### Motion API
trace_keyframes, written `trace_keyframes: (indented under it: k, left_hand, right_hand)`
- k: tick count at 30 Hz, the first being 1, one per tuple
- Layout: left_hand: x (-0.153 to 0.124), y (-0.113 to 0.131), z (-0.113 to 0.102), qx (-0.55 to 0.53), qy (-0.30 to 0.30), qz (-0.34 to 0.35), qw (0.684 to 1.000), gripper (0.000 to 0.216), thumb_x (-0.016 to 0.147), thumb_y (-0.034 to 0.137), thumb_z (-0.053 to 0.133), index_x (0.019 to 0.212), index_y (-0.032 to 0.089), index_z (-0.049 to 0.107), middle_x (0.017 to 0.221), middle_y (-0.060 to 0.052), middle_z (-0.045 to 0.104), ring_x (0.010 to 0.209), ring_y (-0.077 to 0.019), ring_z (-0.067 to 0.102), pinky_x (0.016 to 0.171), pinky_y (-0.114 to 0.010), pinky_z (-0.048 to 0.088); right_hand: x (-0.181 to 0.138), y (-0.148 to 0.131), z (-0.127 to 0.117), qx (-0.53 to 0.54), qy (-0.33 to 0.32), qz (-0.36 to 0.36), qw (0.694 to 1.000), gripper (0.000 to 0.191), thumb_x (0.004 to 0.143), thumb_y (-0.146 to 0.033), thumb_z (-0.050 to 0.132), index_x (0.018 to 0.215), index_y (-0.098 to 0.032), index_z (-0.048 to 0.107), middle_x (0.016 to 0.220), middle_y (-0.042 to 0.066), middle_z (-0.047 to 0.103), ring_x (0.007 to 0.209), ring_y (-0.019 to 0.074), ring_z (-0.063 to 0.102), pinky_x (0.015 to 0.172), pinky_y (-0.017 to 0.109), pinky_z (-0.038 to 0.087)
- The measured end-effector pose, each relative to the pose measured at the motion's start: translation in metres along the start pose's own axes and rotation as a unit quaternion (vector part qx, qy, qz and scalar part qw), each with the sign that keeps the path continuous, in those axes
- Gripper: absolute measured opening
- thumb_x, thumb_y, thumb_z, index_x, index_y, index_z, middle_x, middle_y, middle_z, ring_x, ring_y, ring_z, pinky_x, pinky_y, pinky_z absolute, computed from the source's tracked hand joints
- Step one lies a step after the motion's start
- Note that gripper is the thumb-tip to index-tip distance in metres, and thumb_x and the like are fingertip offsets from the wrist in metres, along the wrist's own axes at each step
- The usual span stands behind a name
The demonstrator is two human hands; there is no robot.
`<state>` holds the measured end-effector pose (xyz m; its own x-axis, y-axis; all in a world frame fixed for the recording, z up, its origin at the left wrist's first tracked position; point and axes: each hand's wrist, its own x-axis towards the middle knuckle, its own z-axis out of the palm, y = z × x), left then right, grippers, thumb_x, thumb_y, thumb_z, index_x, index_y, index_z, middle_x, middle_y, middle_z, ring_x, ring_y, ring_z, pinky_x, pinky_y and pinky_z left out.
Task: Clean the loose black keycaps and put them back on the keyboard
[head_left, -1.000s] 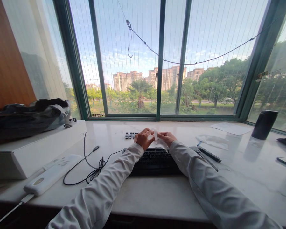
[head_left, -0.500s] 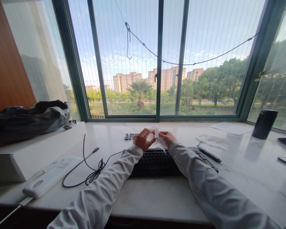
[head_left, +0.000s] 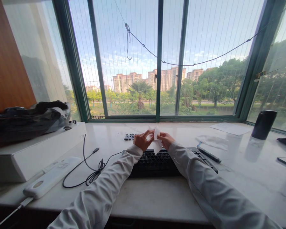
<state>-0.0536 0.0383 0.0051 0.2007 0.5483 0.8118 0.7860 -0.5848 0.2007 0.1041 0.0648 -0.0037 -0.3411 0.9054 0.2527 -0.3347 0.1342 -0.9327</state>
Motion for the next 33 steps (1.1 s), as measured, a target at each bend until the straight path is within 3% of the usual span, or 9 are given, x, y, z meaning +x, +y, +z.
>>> trace_keyframes:
  k: [11,19,22,28,33]
  left_hand:
    - [0.000,-0.001,-0.001,-0.010,0.006,0.011,1.000,0.031,0.085,0.046,0.047,0.107,0.034,0.064,0.114,0.004,0.063,0.089,-0.0152,0.065,0.070,-0.023,0.049]
    - [-0.001,-0.002,0.000,0.016,0.001,0.022,1.000,0.031,0.085,0.045,0.047,0.109,0.033,0.064,0.112,0.003,0.064,0.091,-0.0174,0.065,0.068,-0.026,0.052]
    - [0.000,-0.003,0.000,0.017,0.010,0.026,0.999,0.033,0.084,0.044,0.049,0.112,0.032,0.062,0.113,0.002,0.063,0.093,-0.0178,0.065,0.072,-0.028,0.052]
    - [-0.001,-0.006,0.001,0.013,0.011,0.036,0.999,0.031,0.086,0.045,0.046,0.110,0.035,0.063,0.115,0.004,0.061,0.093,-0.0167,0.064,0.070,-0.026,0.052]
    - [-0.001,-0.006,0.001,0.010,0.010,0.035,0.999,0.031,0.085,0.047,0.047,0.108,0.036,0.063,0.114,0.005,0.061,0.094,-0.0166,0.064,0.070,-0.026,0.053]
  right_hand:
    - [0.002,-0.001,-0.002,-0.010,0.084,0.006,0.996,0.045,0.043,-0.044,0.081,0.071,-0.011,0.071,0.064,0.007,0.068,0.052,0.0152,0.057,0.053,0.027,0.042]
    - [0.008,0.005,-0.009,-0.041,0.157,-0.010,0.987,0.044,0.044,-0.039,0.082,0.077,-0.012,0.072,0.068,0.006,0.068,0.057,0.0171,0.059,0.057,0.030,0.045]
    - [0.005,0.002,-0.002,-0.007,0.142,-0.010,0.990,0.041,0.048,-0.039,0.081,0.078,-0.013,0.071,0.069,0.006,0.068,0.057,0.0171,0.059,0.057,0.030,0.045]
    - [-0.004,-0.004,0.011,0.069,0.052,0.058,0.995,0.036,0.050,-0.038,0.079,0.075,-0.014,0.068,0.064,0.005,0.066,0.052,0.0149,0.058,0.052,0.028,0.045]
    - [-0.001,0.002,0.005,0.043,0.072,0.054,0.995,0.036,0.051,-0.043,0.078,0.070,-0.014,0.067,0.062,0.006,0.066,0.052,0.0155,0.058,0.052,0.028,0.044]
